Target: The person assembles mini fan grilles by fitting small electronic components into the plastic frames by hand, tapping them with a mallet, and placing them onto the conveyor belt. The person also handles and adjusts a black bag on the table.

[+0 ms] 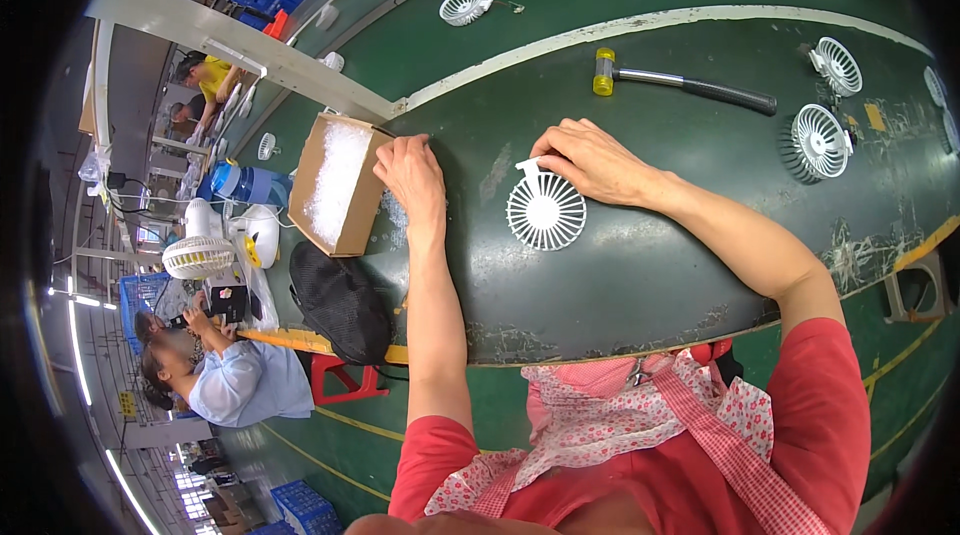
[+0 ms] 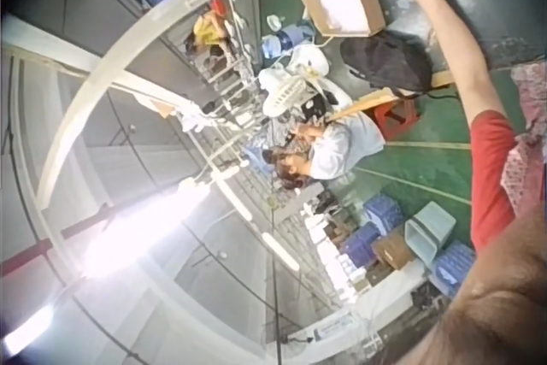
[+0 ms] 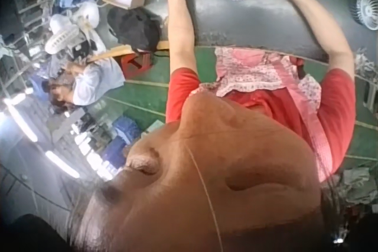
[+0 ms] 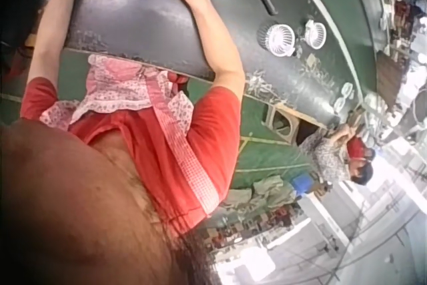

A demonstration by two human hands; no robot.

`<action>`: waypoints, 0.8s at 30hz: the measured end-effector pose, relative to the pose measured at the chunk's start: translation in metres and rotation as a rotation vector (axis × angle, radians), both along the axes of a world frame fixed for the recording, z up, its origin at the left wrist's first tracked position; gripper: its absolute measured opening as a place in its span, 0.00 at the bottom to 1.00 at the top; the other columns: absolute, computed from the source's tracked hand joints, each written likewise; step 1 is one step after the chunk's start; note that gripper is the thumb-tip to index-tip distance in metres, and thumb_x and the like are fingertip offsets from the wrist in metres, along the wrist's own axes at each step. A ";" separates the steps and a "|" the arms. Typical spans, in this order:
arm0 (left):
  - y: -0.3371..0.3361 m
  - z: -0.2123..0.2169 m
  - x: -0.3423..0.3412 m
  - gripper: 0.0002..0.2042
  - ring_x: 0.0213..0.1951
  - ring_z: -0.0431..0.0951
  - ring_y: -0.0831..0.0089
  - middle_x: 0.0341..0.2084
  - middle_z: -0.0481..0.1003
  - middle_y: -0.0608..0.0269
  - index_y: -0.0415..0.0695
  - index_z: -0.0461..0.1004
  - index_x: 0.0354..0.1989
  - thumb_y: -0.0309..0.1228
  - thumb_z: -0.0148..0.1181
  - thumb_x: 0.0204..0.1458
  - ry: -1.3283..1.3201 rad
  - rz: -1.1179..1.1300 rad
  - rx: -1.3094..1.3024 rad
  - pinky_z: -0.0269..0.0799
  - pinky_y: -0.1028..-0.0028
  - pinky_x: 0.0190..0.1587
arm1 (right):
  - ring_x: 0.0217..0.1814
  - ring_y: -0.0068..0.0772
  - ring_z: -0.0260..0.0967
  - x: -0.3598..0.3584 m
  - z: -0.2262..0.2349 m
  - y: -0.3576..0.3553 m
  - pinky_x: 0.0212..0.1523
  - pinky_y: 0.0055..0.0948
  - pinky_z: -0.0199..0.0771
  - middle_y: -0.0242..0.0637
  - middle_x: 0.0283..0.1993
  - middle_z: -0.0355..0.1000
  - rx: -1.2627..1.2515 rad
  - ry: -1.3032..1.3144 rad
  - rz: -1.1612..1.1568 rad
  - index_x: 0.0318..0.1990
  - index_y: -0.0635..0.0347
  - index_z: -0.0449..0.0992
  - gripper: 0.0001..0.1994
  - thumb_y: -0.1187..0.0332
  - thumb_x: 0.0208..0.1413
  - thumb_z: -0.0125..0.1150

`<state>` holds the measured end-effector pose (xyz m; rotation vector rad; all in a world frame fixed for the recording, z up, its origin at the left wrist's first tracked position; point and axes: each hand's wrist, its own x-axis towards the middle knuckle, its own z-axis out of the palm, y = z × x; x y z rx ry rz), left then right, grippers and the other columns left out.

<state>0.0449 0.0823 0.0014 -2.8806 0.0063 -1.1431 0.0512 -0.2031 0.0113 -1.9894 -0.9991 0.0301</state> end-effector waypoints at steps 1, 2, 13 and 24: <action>-0.001 0.002 -0.002 0.06 0.45 0.70 0.58 0.36 0.76 0.60 0.41 0.79 0.37 0.24 0.60 0.52 0.012 0.004 -0.019 0.62 0.59 0.49 | 0.45 0.37 0.67 -0.001 0.000 0.001 0.52 0.36 0.63 0.37 0.39 0.73 0.014 0.038 -0.010 0.43 0.59 0.75 0.09 0.64 0.66 0.54; -0.006 0.005 -0.004 0.06 0.46 0.70 0.58 0.37 0.76 0.60 0.41 0.80 0.37 0.25 0.61 0.52 0.024 0.003 -0.040 0.63 0.59 0.50 | 0.45 0.37 0.67 -0.001 -0.001 0.000 0.52 0.36 0.63 0.37 0.39 0.73 0.014 0.039 -0.016 0.43 0.59 0.75 0.09 0.64 0.66 0.54; -0.083 0.020 -0.038 0.11 0.40 0.77 0.80 0.41 0.80 0.62 0.38 0.79 0.49 0.27 0.61 0.61 0.374 -0.490 -1.633 0.72 0.79 0.46 | 0.43 0.27 0.74 -0.004 0.002 -0.001 0.45 0.28 0.74 0.39 0.42 0.76 0.407 0.345 -0.106 0.49 0.67 0.71 0.10 0.69 0.67 0.53; -0.099 0.015 -0.041 0.15 0.42 0.79 0.79 0.42 0.81 0.60 0.35 0.76 0.54 0.28 0.60 0.62 0.491 -0.562 -1.914 0.76 0.79 0.47 | 0.42 0.41 0.80 -0.007 0.004 0.000 0.42 0.35 0.77 0.49 0.38 0.79 0.427 0.300 -0.117 0.46 0.70 0.70 0.10 0.69 0.67 0.53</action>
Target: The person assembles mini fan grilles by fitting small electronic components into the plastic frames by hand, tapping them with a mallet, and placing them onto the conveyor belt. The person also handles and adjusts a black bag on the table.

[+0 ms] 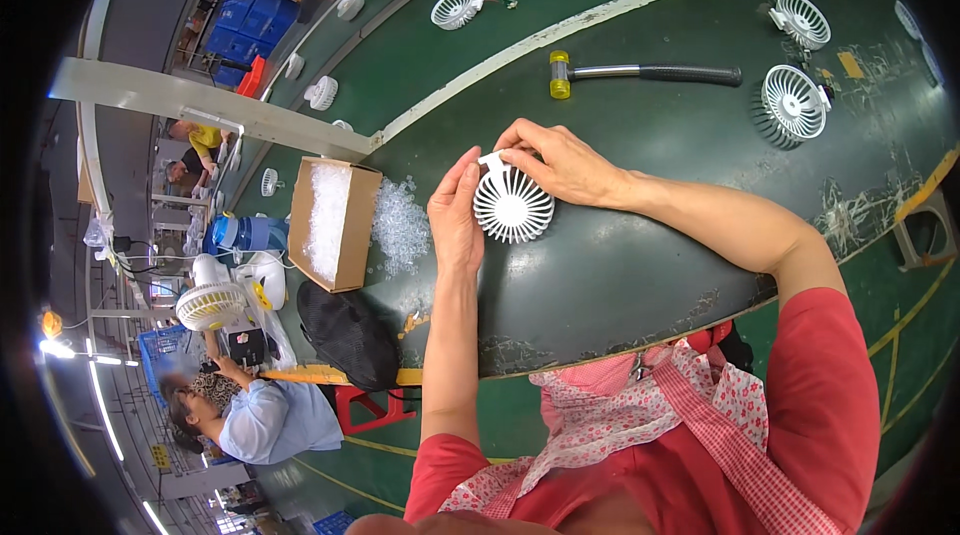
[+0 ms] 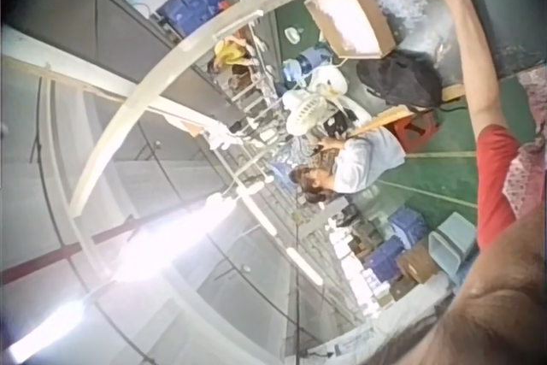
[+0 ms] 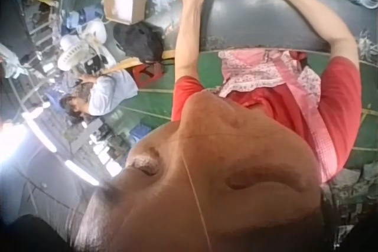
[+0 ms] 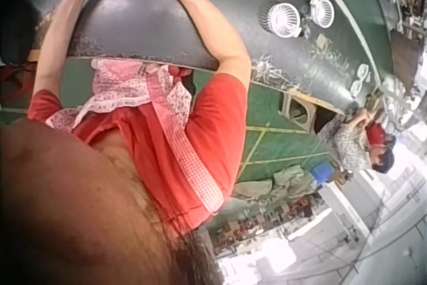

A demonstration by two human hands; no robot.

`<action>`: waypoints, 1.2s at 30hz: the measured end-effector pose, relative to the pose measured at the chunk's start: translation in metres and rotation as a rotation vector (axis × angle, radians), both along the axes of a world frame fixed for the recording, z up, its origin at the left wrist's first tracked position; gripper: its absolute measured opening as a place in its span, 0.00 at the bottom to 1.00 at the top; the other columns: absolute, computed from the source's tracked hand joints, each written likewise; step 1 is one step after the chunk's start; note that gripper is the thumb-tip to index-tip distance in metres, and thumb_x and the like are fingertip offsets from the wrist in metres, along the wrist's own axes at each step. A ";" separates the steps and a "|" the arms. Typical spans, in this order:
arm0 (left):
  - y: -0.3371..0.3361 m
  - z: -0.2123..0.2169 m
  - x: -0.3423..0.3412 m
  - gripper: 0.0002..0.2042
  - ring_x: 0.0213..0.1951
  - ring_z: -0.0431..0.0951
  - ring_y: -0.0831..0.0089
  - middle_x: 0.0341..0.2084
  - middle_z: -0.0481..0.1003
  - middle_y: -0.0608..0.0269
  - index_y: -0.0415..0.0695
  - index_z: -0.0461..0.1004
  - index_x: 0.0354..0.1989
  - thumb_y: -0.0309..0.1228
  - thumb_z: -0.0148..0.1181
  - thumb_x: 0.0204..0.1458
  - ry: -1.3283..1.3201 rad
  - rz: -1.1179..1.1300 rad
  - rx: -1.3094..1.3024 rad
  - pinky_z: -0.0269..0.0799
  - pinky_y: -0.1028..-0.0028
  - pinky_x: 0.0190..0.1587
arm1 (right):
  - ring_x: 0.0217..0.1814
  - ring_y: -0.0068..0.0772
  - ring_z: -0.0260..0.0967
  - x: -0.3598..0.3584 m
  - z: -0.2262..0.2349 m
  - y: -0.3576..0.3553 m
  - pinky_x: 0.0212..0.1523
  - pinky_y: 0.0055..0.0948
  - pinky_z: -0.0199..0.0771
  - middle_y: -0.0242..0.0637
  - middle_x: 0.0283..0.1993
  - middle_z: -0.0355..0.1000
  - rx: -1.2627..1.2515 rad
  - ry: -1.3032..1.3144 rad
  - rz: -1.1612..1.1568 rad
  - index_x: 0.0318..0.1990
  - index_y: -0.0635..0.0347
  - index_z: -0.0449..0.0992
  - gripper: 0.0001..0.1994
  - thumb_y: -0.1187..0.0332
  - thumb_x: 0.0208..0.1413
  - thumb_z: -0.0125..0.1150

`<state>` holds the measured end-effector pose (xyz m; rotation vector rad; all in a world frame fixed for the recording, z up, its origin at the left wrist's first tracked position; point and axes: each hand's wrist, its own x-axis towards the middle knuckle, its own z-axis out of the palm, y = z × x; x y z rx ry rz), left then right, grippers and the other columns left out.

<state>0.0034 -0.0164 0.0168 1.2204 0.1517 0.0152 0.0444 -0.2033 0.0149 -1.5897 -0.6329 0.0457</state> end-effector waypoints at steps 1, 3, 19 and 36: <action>-0.001 0.000 0.000 0.15 0.42 0.79 0.79 0.42 0.81 0.60 0.36 0.76 0.54 0.28 0.60 0.62 -0.003 0.003 0.013 0.76 0.79 0.47 | 0.42 0.43 0.80 0.000 0.000 -0.001 0.42 0.36 0.77 0.50 0.38 0.79 -0.017 -0.011 -0.015 0.46 0.70 0.70 0.10 0.69 0.67 0.53; -0.001 -0.001 0.001 0.15 0.42 0.79 0.79 0.42 0.81 0.60 0.36 0.76 0.55 0.29 0.60 0.62 -0.014 0.007 0.035 0.76 0.79 0.47 | 0.42 0.45 0.80 0.001 0.000 0.000 0.42 0.36 0.77 0.50 0.38 0.79 -0.022 -0.007 -0.022 0.46 0.70 0.70 0.10 0.69 0.66 0.53; -0.002 -0.005 0.000 0.16 0.43 0.79 0.77 0.43 0.80 0.58 0.36 0.76 0.55 0.31 0.59 0.63 -0.044 0.024 0.099 0.76 0.77 0.48 | 0.41 0.41 0.80 -0.002 -0.001 -0.002 0.41 0.34 0.77 0.47 0.37 0.79 -0.064 -0.030 -0.011 0.45 0.68 0.69 0.09 0.69 0.67 0.53; 0.004 0.002 -0.004 0.09 0.38 0.80 0.79 0.39 0.81 0.59 0.36 0.78 0.46 0.22 0.63 0.58 -0.057 -0.028 0.052 0.76 0.80 0.44 | 0.36 0.44 0.80 -0.003 -0.002 -0.004 0.36 0.35 0.77 0.46 0.35 0.78 -0.077 -0.182 -0.054 0.43 0.67 0.71 0.07 0.70 0.65 0.56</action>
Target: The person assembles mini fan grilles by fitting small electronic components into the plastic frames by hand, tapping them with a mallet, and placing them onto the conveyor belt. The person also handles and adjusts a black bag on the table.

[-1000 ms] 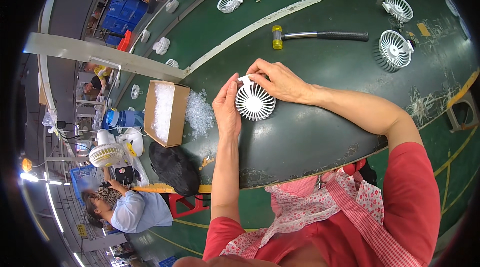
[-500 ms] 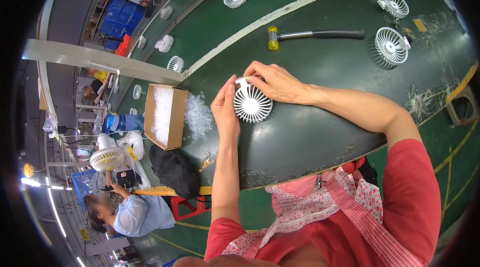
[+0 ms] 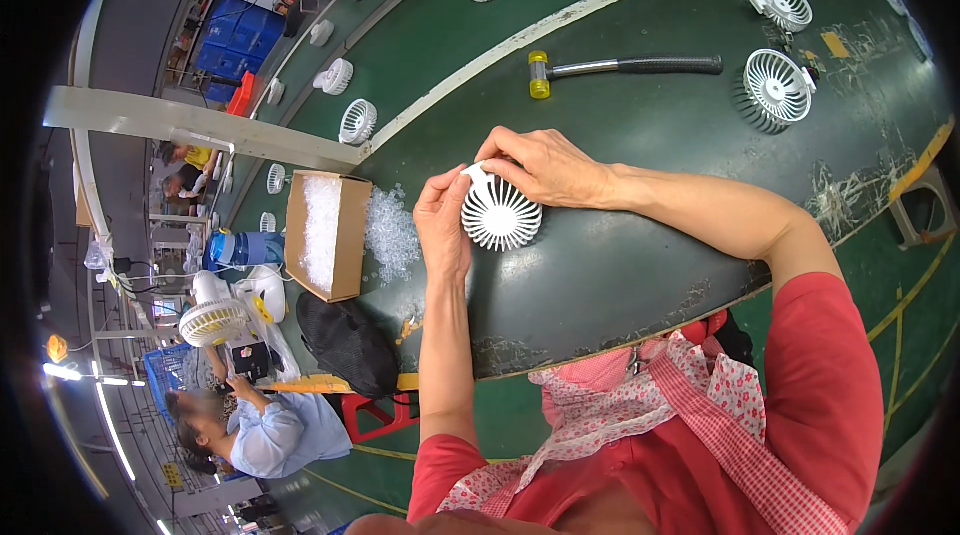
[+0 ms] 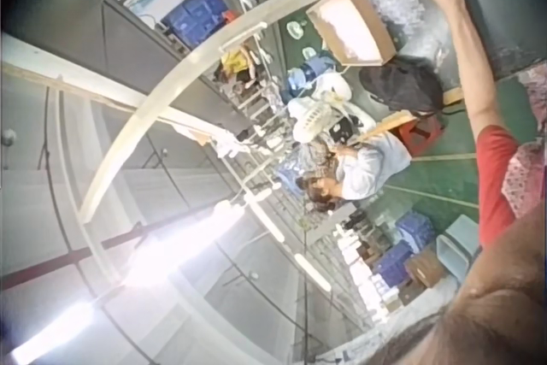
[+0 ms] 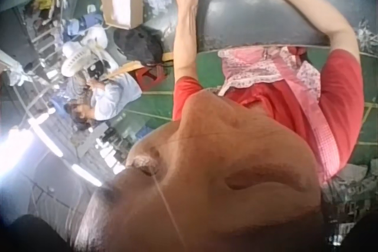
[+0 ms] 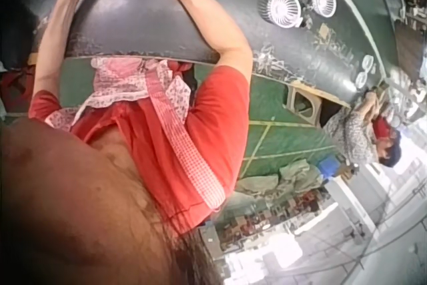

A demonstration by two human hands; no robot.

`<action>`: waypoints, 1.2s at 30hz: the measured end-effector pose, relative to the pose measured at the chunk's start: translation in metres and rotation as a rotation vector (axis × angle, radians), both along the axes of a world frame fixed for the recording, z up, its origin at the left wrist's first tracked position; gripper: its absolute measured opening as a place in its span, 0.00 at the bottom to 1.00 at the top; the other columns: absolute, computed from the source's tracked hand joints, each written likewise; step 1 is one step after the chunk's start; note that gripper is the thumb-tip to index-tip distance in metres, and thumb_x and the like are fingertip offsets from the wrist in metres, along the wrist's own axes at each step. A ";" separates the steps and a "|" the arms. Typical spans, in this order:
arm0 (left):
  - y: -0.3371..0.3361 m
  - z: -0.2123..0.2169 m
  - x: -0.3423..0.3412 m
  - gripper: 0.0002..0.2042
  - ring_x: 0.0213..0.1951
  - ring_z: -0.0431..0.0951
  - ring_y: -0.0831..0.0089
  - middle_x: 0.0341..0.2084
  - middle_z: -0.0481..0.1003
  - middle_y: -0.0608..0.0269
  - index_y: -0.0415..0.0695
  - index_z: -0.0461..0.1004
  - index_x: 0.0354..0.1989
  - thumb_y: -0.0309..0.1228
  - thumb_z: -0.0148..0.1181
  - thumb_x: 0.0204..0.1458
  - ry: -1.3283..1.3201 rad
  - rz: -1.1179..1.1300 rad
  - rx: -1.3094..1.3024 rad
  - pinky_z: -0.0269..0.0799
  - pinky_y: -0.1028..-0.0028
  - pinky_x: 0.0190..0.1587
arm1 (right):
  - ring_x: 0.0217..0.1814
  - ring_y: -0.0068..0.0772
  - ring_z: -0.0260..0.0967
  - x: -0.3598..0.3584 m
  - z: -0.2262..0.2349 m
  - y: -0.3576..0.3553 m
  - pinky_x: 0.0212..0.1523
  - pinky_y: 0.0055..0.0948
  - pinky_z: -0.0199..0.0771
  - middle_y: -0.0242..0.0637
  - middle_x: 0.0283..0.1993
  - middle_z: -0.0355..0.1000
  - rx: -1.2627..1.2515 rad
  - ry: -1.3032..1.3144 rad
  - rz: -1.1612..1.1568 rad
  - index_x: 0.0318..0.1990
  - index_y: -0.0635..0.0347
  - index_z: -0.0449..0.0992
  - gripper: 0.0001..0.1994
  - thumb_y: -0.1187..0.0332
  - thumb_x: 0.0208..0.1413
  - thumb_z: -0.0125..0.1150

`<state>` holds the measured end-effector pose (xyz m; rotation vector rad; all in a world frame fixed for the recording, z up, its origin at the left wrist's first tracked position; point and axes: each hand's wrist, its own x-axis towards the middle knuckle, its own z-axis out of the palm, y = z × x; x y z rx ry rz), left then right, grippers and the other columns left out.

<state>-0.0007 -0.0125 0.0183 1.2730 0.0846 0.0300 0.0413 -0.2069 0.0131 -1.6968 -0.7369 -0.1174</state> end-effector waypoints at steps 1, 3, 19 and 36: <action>0.002 0.000 -0.001 0.08 0.38 0.80 0.79 0.39 0.82 0.59 0.36 0.78 0.45 0.21 0.63 0.58 -0.005 -0.042 0.011 0.76 0.80 0.44 | 0.36 0.44 0.79 0.000 0.000 -0.001 0.35 0.35 0.77 0.46 0.35 0.79 -0.029 -0.050 0.022 0.43 0.67 0.71 0.07 0.71 0.64 0.57; 0.003 0.003 -0.003 0.07 0.38 0.80 0.79 0.38 0.81 0.60 0.36 0.78 0.43 0.20 0.63 0.57 0.005 -0.051 0.013 0.75 0.80 0.44 | 0.34 0.46 0.79 0.002 0.001 -0.002 0.34 0.35 0.76 0.46 0.35 0.79 -0.057 -0.135 0.046 0.42 0.66 0.73 0.07 0.71 0.63 0.58; 0.013 0.010 -0.004 0.10 0.40 0.80 0.76 0.39 0.81 0.57 0.36 0.74 0.45 0.22 0.64 0.57 0.029 -0.015 -0.155 0.77 0.78 0.46 | 0.40 0.37 0.71 0.006 0.008 -0.001 0.43 0.33 0.71 0.37 0.37 0.72 0.013 -0.173 0.019 0.39 0.63 0.73 0.05 0.73 0.58 0.62; -0.003 0.019 -0.010 0.09 0.52 0.74 0.66 0.43 0.78 0.59 0.39 0.77 0.39 0.16 0.66 0.50 -0.503 0.062 0.592 0.69 0.70 0.55 | 0.44 0.34 0.70 0.009 0.017 -0.010 0.50 0.36 0.66 0.33 0.41 0.74 -0.038 -0.437 0.032 0.39 0.59 0.79 0.07 0.71 0.53 0.68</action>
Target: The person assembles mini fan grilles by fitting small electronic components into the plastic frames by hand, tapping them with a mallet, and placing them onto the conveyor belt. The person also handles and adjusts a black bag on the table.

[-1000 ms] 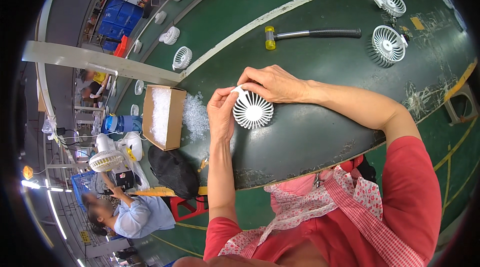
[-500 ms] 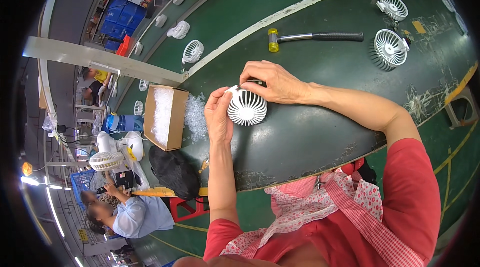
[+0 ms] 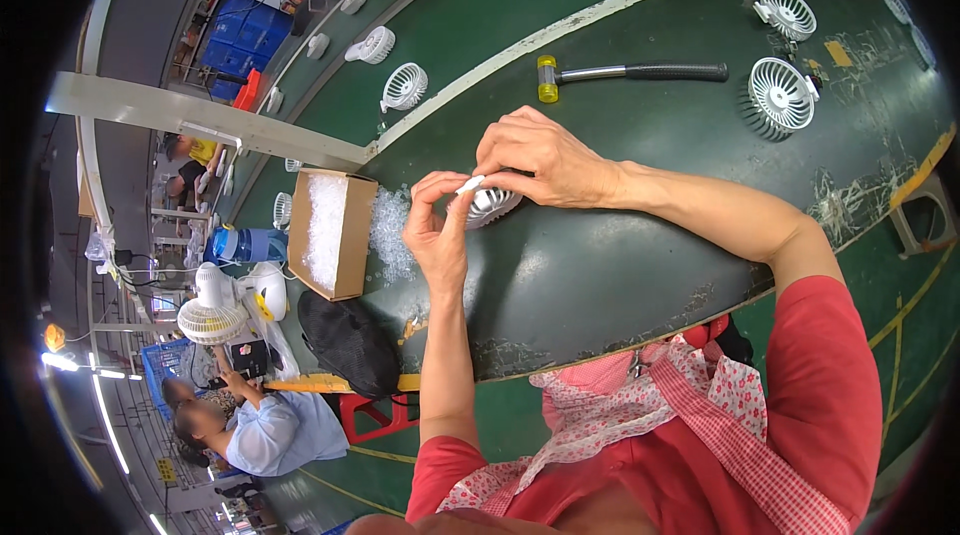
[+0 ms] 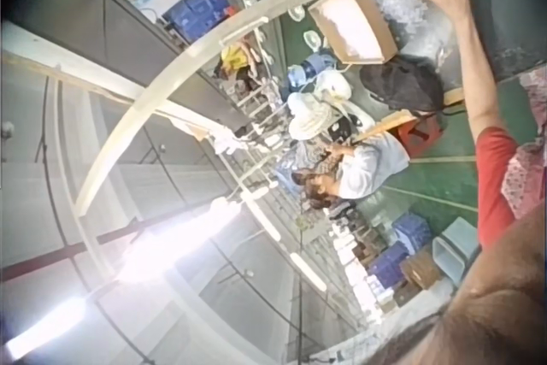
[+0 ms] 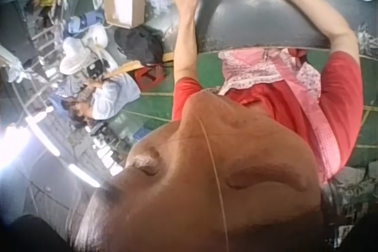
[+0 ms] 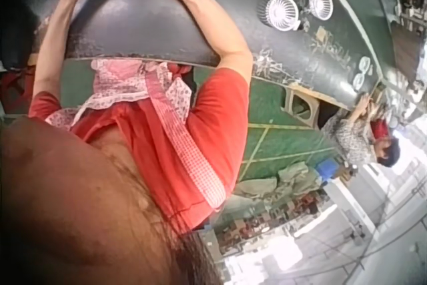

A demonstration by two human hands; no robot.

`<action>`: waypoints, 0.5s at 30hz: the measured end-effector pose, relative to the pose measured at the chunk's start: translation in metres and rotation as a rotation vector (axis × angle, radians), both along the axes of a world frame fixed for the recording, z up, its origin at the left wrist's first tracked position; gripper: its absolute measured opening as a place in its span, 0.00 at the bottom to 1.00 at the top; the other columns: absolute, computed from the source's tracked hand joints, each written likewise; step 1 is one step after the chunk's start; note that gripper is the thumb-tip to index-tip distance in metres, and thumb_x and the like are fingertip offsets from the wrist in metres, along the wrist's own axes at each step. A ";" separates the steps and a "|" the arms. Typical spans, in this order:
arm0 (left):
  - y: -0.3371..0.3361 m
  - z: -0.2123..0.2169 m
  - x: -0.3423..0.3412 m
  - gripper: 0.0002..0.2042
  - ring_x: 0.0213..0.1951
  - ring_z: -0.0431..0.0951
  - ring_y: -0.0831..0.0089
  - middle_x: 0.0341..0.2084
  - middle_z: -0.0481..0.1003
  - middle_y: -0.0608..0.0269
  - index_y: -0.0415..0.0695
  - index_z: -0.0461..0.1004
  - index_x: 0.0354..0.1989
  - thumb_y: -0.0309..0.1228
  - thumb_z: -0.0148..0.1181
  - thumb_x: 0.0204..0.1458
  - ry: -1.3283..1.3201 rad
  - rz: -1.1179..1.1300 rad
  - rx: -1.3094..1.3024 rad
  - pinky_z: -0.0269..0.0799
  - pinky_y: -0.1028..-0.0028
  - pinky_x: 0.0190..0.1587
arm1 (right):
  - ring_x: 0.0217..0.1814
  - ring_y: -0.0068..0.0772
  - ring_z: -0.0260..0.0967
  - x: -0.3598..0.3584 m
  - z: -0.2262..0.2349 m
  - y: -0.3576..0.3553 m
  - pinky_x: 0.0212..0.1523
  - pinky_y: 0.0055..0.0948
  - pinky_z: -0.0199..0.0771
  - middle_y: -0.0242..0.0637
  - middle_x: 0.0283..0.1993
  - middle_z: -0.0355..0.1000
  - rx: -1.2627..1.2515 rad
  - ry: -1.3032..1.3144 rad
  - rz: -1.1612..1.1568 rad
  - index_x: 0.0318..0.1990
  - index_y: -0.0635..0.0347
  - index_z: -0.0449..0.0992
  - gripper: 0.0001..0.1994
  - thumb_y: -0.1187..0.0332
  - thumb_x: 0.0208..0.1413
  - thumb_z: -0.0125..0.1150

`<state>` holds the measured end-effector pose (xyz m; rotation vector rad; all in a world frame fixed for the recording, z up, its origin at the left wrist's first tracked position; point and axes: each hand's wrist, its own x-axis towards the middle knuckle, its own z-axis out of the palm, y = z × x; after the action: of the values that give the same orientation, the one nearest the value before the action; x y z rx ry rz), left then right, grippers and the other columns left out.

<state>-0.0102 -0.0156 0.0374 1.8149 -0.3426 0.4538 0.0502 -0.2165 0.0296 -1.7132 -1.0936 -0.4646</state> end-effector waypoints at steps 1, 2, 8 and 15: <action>-0.001 0.001 0.001 0.09 0.53 0.73 0.64 0.43 0.78 0.59 0.39 0.77 0.38 0.17 0.66 0.49 -0.058 0.014 0.111 0.68 0.68 0.56 | 0.43 0.34 0.70 0.001 0.002 -0.002 0.50 0.36 0.66 0.33 0.40 0.74 -0.026 -0.076 -0.021 0.38 0.58 0.79 0.07 0.71 0.53 0.68; -0.002 0.000 0.000 0.09 0.53 0.73 0.64 0.43 0.78 0.59 0.39 0.77 0.38 0.17 0.66 0.49 -0.063 0.018 0.106 0.68 0.68 0.56 | 0.43 0.34 0.70 0.001 0.003 -0.001 0.50 0.36 0.66 0.33 0.40 0.74 -0.031 -0.082 -0.017 0.38 0.58 0.79 0.07 0.71 0.53 0.68; -0.007 -0.020 0.007 0.27 0.62 0.64 0.59 0.61 0.66 0.54 0.41 0.64 0.61 0.24 0.66 0.53 -0.134 0.306 0.180 0.61 0.63 0.62 | 0.41 0.29 0.70 0.040 0.013 0.003 0.43 0.28 0.70 0.37 0.39 0.72 0.196 0.206 -0.220 0.36 0.66 0.75 0.05 0.74 0.58 0.63; -0.004 -0.046 0.022 0.19 0.51 0.74 0.65 0.49 0.76 0.58 0.42 0.67 0.58 0.27 0.60 0.59 0.110 0.161 0.097 0.68 0.68 0.54 | 0.48 0.47 0.67 0.142 0.003 -0.015 0.45 0.45 0.64 0.43 0.42 0.71 -0.065 -0.158 -0.803 0.40 0.60 0.74 0.08 0.70 0.55 0.63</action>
<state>0.0118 -0.0191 -0.0091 1.9623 -0.1456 0.4535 0.1919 -0.2320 0.0329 -2.1673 -0.4794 -1.0816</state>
